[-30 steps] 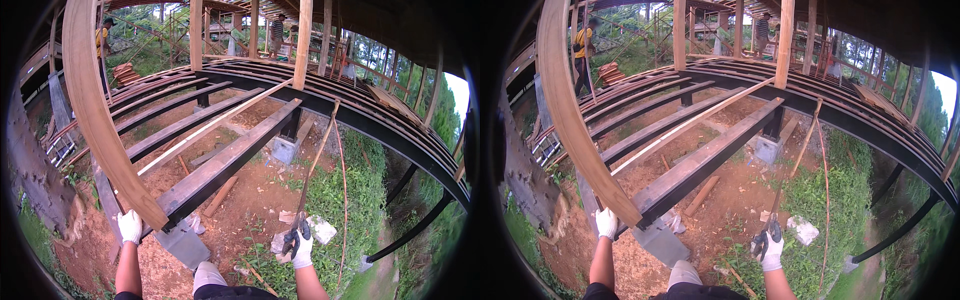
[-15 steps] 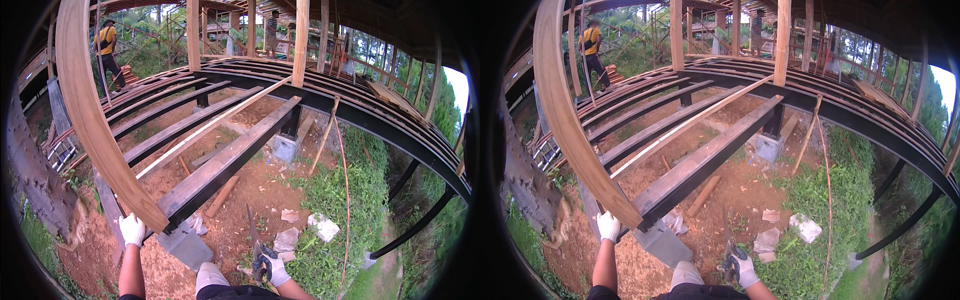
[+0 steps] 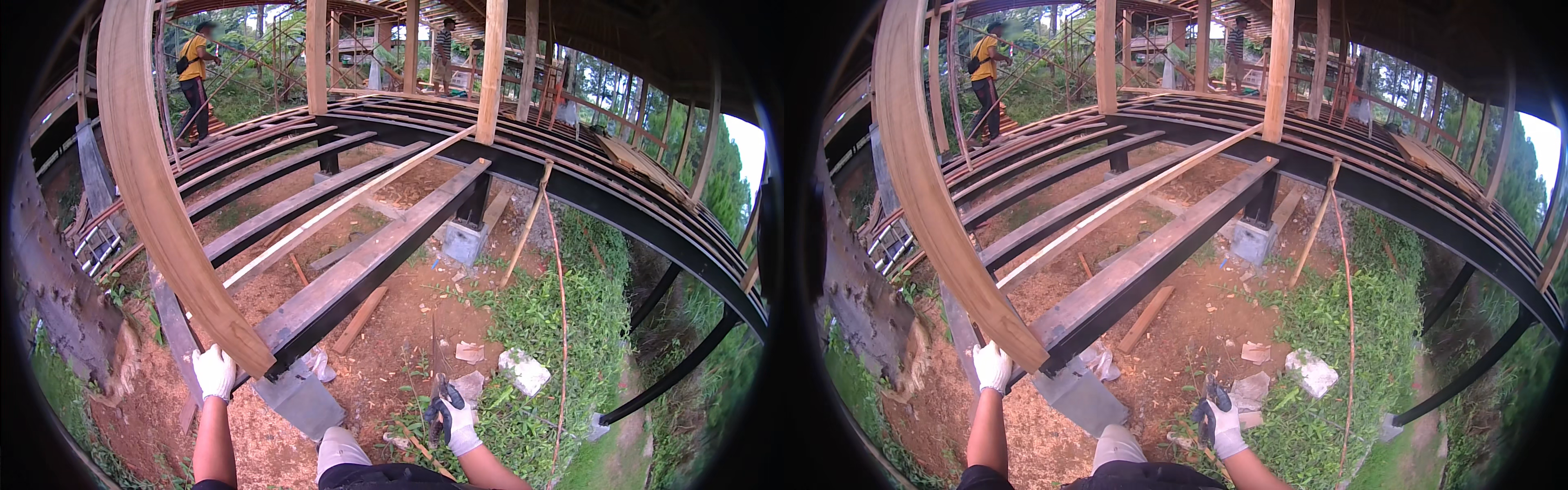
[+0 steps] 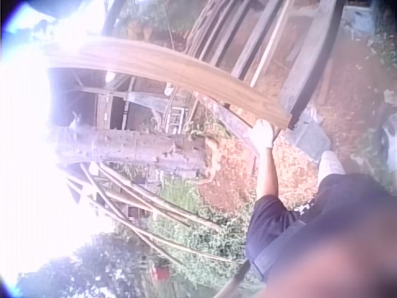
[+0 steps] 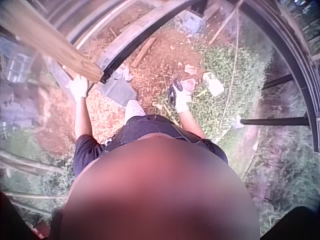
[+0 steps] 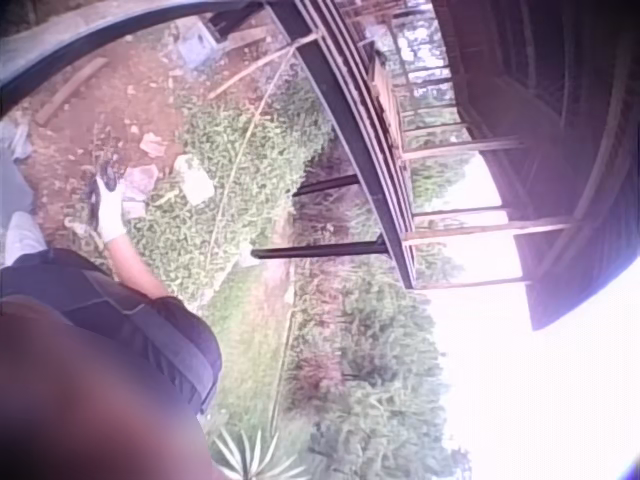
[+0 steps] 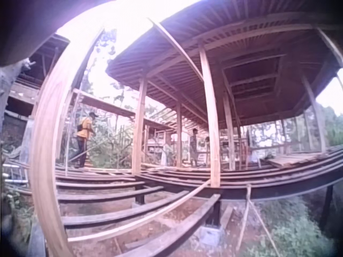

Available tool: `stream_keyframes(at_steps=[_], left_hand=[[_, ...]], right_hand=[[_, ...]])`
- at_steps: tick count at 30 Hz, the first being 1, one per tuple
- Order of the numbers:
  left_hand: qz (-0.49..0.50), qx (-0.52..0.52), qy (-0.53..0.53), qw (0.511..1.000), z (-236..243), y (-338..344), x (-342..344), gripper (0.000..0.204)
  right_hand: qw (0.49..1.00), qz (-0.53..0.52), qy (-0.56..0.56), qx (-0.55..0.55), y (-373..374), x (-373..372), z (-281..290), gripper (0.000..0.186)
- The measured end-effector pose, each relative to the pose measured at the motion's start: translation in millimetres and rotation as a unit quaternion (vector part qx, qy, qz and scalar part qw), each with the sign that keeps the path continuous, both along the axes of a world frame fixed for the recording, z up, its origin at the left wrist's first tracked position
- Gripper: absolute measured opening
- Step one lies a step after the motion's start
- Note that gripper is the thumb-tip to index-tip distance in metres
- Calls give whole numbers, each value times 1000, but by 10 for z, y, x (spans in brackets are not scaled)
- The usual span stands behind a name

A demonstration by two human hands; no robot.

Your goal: The person saws a wooden beam using a hand saw. They hold the beam steady with one gloved hand while performing repeated sawing motions with the other hand at a notched junction of the structure.

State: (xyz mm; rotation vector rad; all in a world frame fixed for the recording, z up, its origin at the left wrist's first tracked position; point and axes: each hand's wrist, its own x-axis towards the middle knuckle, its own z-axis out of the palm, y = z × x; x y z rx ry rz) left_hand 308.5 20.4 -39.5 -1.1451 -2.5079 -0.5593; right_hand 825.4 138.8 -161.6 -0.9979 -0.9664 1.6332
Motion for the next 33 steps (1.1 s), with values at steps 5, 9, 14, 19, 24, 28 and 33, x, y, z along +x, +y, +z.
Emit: stream_keyframes(at_steps=[5, 9, 14, 19, 24, 28, 33], left_hand=[[-2, -6, 2, 1000, 8, -38, -19, 32], [-6, -1, 0, 1000, -8, 20, -17, 34], [-3, -8, -11, 1000, 33, -16, 28, 35], [9, 29, -11, 999, -47, -12, -37, 36], [6, 16, -26, 1000, -70, -98, -113, 37], [4, -16, 1, 1000, -70, 40, -59, 41], [4, -42, -4, 999, -48, -55, -72, 40]], right_hand=[[993, 40, 49, -102, -297, -111, -26, 49], [983, 55, 128, -123, -347, -91, -77, 46], [993, 55, 74, -74, -242, -84, 55, 48], [991, 48, 114, -59, -221, -136, 104, 56], [997, 53, -20, -52, -301, -245, 213, 62], [996, 59, -17, -66, -300, -123, -81, 62], [990, 133, -28, -36, -345, -127, 69, 64]])
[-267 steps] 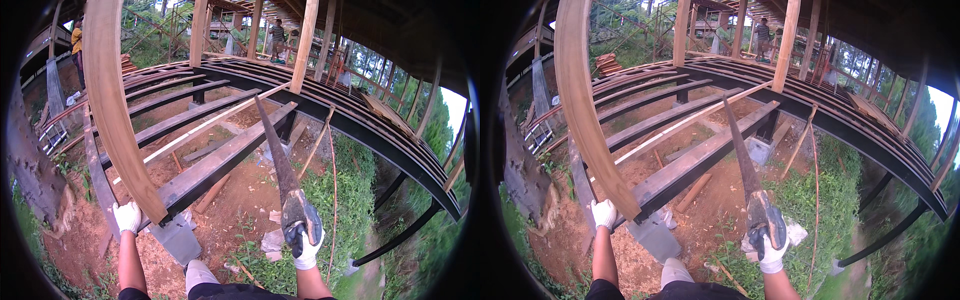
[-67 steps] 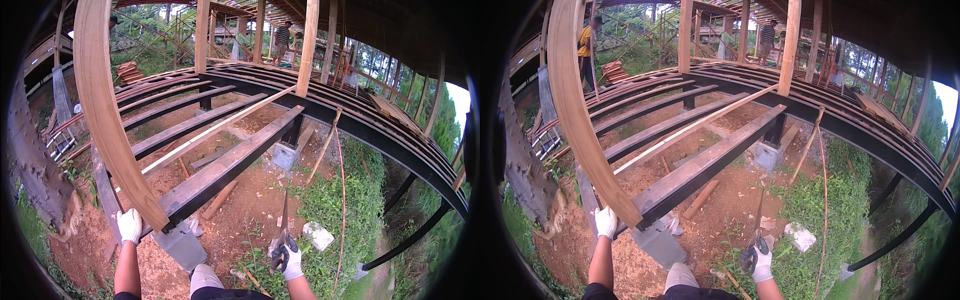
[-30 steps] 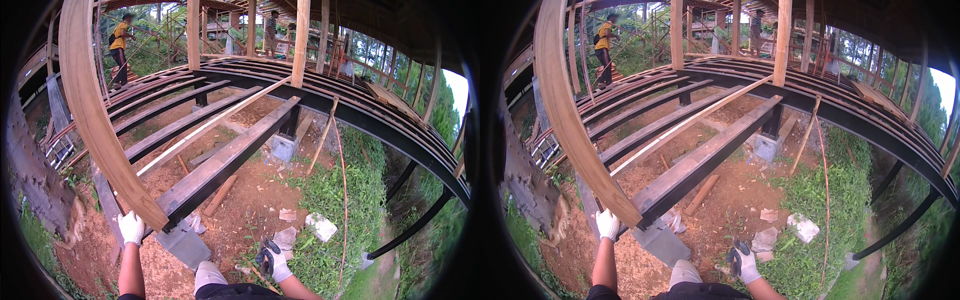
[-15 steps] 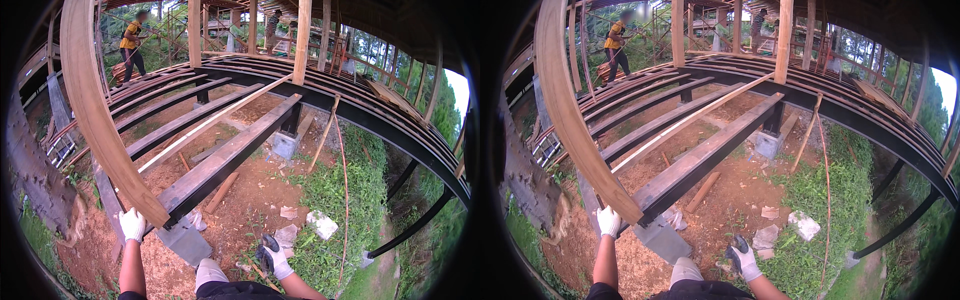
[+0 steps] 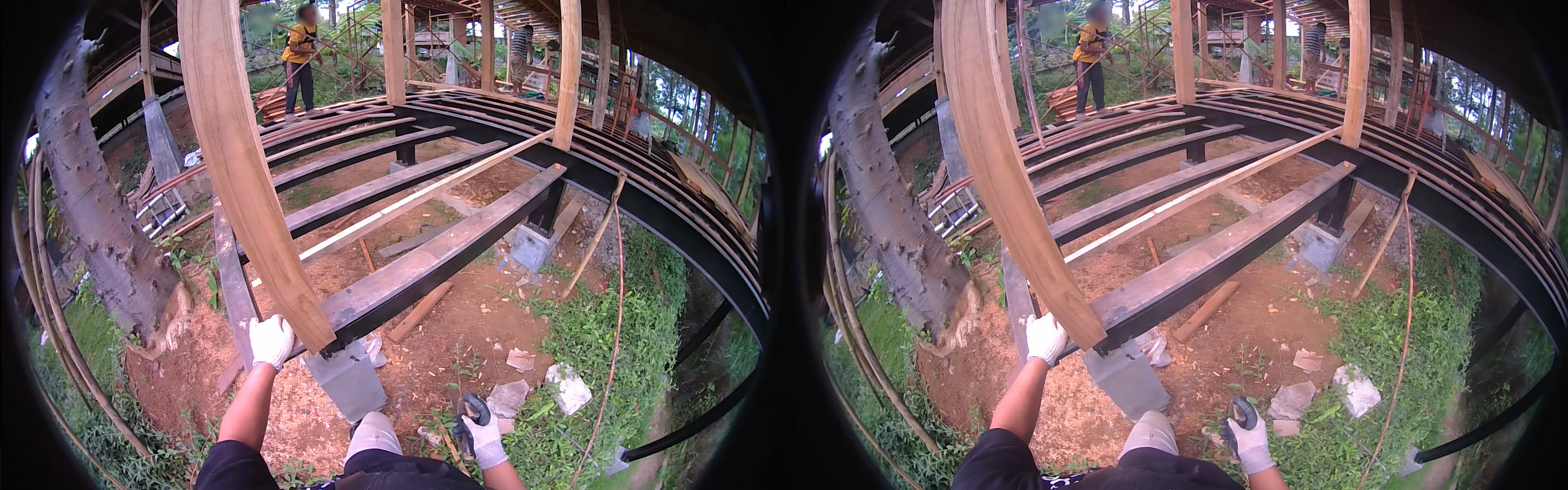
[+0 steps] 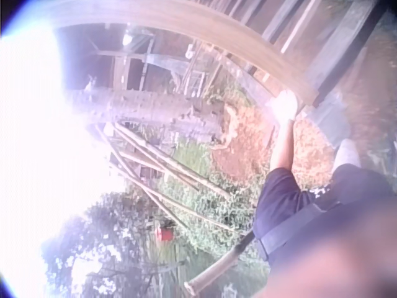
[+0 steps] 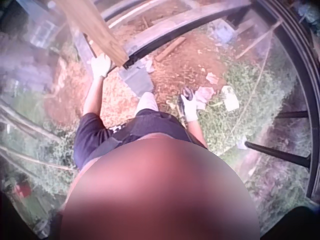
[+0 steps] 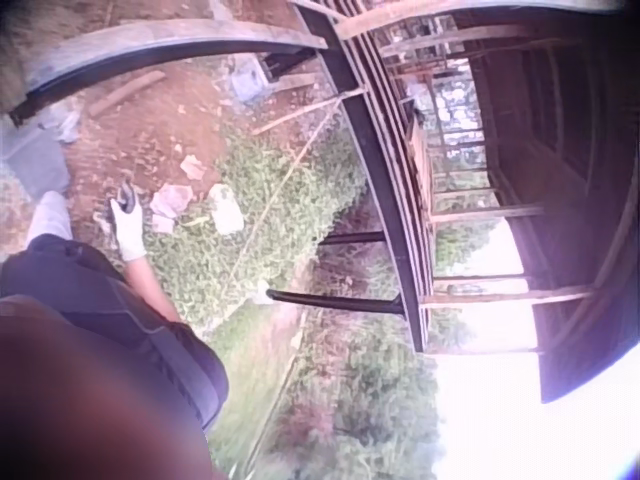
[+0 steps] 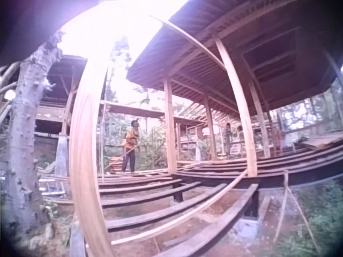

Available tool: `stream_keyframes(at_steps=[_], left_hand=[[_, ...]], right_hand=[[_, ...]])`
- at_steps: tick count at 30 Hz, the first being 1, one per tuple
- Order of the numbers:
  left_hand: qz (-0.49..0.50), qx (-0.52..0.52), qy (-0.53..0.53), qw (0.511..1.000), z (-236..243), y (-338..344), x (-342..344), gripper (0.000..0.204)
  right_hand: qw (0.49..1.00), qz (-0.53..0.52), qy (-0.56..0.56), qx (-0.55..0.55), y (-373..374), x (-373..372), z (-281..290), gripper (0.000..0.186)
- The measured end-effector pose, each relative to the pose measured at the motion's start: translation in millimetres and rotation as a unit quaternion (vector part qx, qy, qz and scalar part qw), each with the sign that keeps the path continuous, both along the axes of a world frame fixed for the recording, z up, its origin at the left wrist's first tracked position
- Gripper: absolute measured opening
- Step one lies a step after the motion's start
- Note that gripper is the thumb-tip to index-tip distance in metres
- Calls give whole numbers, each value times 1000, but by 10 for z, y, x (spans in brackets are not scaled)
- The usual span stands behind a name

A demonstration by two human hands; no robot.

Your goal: The person saws a wooden beam using a hand saw. They hold the beam steady with one gloved hand while performing repeated sawing motions with the other hand at a notched junction of the structure.

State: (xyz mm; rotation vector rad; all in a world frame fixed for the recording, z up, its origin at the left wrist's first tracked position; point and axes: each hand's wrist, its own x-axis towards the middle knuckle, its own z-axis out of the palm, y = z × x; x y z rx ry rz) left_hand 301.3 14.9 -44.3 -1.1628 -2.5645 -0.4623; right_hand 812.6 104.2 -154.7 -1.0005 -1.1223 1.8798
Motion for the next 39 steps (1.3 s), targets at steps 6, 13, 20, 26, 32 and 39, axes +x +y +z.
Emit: stream_keyframes(at_steps=[6, 13, 20, 26, 32, 39], left_hand=[[-7, 4, 18, 1000, 91, 35, 100, 39], [-32, -5, 20, 999, -12, 140, -38, 42], [-12, -138, 68, 988, -278, -15, -418, 39], [-27, -63, 43, 997, -169, 162, -202, 38], [-9, 41, -81, 996, -394, -27, -431, 51], [-34, 50, -94, 994, -419, 51, -419, 62]], right_hand=[[956, -20, -10, 291, -274, 87, 1124, 95], [935, -198, -51, 289, -40, 99, 1042, 59], [950, 26, -26, 309, -362, -261, 1011, 60], [950, 96, 6, 298, -240, -445, 1011, 62], [948, 153, 7, 280, -191, -340, 1143, 65], [920, 156, -60, 354, 252, -1653, 970, 64]])
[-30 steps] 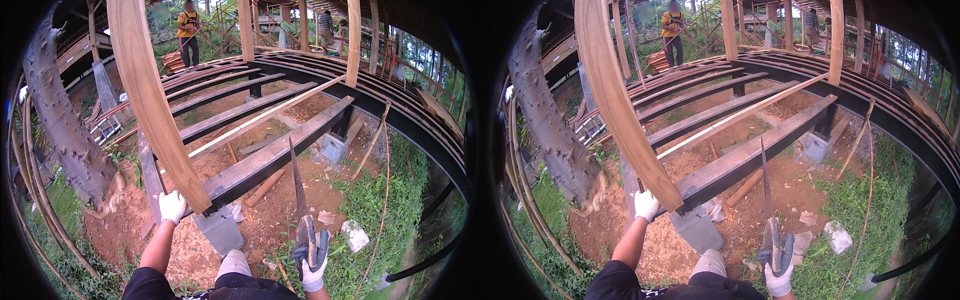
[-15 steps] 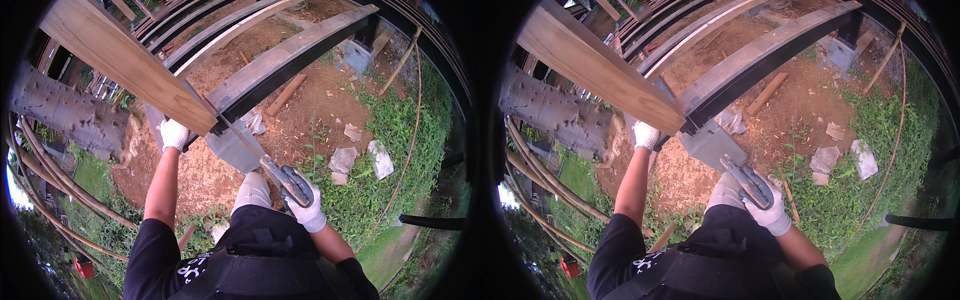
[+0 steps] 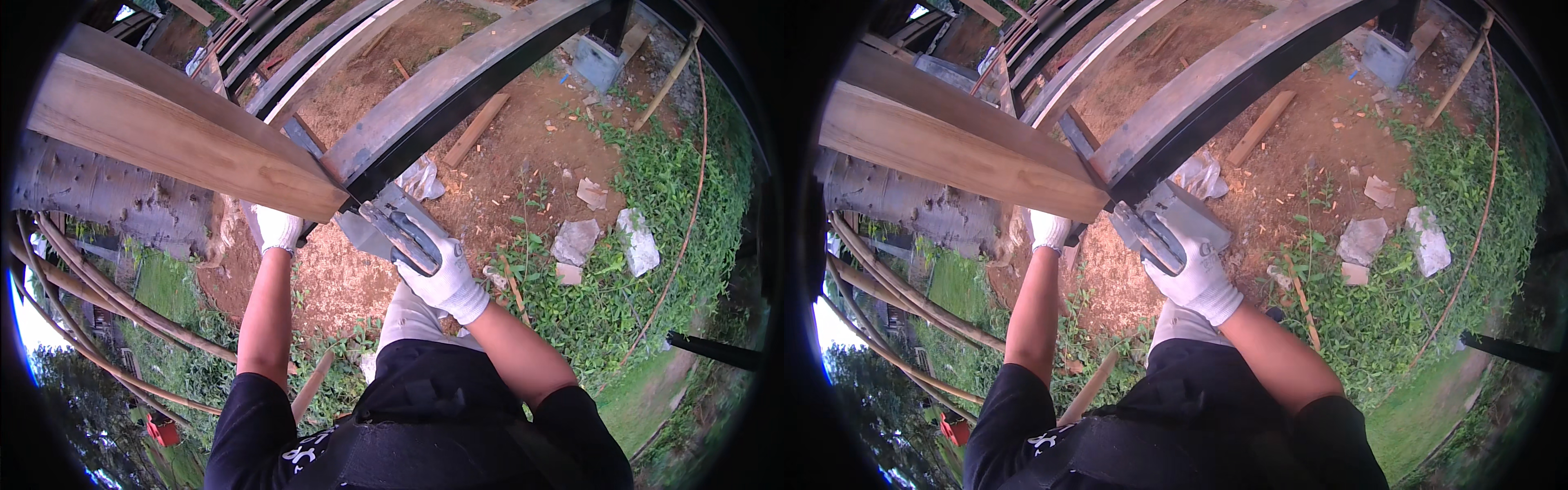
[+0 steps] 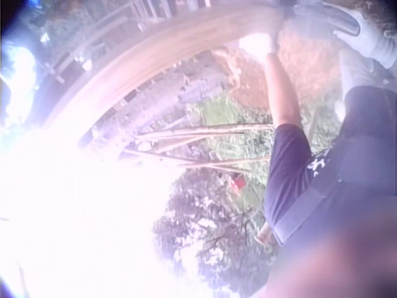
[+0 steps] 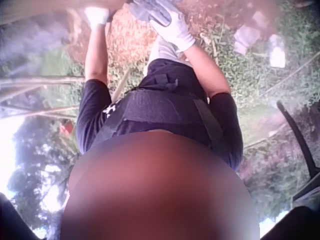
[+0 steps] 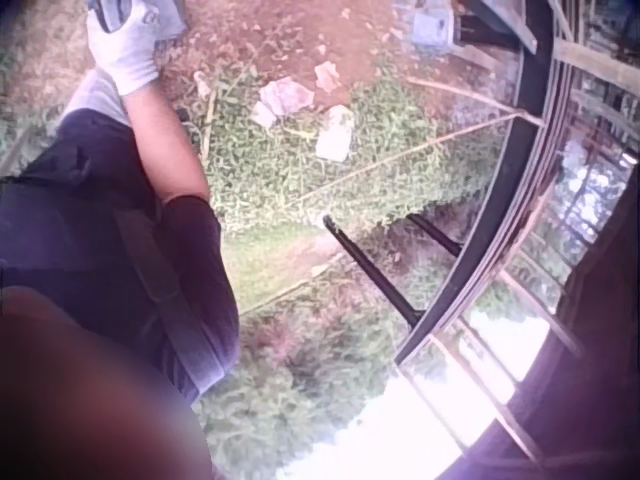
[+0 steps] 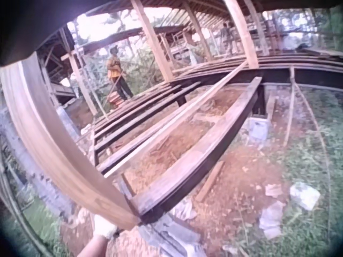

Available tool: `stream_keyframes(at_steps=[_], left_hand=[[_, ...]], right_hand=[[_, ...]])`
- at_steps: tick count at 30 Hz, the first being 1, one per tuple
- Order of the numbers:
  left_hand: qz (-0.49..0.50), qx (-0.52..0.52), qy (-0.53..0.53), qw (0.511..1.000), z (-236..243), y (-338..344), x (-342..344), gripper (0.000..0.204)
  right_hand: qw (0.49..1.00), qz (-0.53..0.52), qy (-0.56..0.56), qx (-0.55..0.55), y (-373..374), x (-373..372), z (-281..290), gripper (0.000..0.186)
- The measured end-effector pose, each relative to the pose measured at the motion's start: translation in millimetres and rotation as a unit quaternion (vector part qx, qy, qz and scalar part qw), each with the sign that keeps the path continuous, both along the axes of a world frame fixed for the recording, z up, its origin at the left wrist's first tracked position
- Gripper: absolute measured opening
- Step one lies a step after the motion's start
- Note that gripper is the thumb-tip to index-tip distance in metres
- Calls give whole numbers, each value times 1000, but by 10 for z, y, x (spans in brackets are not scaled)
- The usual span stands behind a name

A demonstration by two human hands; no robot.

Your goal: The person saws a wooden beam using a hand saw. They hold the beam steady with one gloved hand while performing repeated sawing motions with the other hand at a notched junction of the structure.

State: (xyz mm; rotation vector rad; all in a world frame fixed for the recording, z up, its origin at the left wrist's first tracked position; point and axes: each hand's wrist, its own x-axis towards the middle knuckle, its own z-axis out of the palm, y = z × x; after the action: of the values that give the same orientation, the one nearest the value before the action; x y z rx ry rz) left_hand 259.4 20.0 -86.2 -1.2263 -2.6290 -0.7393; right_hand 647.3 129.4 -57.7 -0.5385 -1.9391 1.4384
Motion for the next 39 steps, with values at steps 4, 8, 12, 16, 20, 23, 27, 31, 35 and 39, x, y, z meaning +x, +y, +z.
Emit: stream_keyframes(at_steps=[4, 8, 12, 16, 20, 23, 27, 31, 35, 39], left_hand=[[24, 19, -98, 995, 114, 28, 214, 59], [35, 50, -67, 996, -24, -114, 11, 57], [2, 171, -152, 974, 111, 106, 214, 59], [20, 42, -16, 999, 294, 184, 320, 47], [35, 73, -13, 997, 108, -38, 217, 44], [28, 77, 17, 996, 48, -29, 197, 49], [-54, -24, -134, 989, 476, 238, 380, 51], [1, -191, 93, 977, 259, 97, 228, 48], [18, -95, 50, 994, 285, 80, 222, 46], [15, -150, 92, 984, 409, 159, 422, 47]], right_hand=[[999, 15, 28, -24, -167, 289, 38, 62], [998, -19, 9, 51, -439, 999, 89, 66], [997, -9, 60, 48, -42, -95, -53, 63], [999, -20, -16, -24, 84, -410, 15, 56], [997, 6, 24, 70, -330, 544, 182, 67], [993, -7, -4, 116, -432, 734, 152, 65], [999, -29, -7, 30, 47, -506, 116, 61], [997, -10, -10, 76, -207, 83, -117, 65], [997, 0, -16, 72, -562, 981, 231, 65], [997, -14, -19, 74, -122, -102, -95, 57]])
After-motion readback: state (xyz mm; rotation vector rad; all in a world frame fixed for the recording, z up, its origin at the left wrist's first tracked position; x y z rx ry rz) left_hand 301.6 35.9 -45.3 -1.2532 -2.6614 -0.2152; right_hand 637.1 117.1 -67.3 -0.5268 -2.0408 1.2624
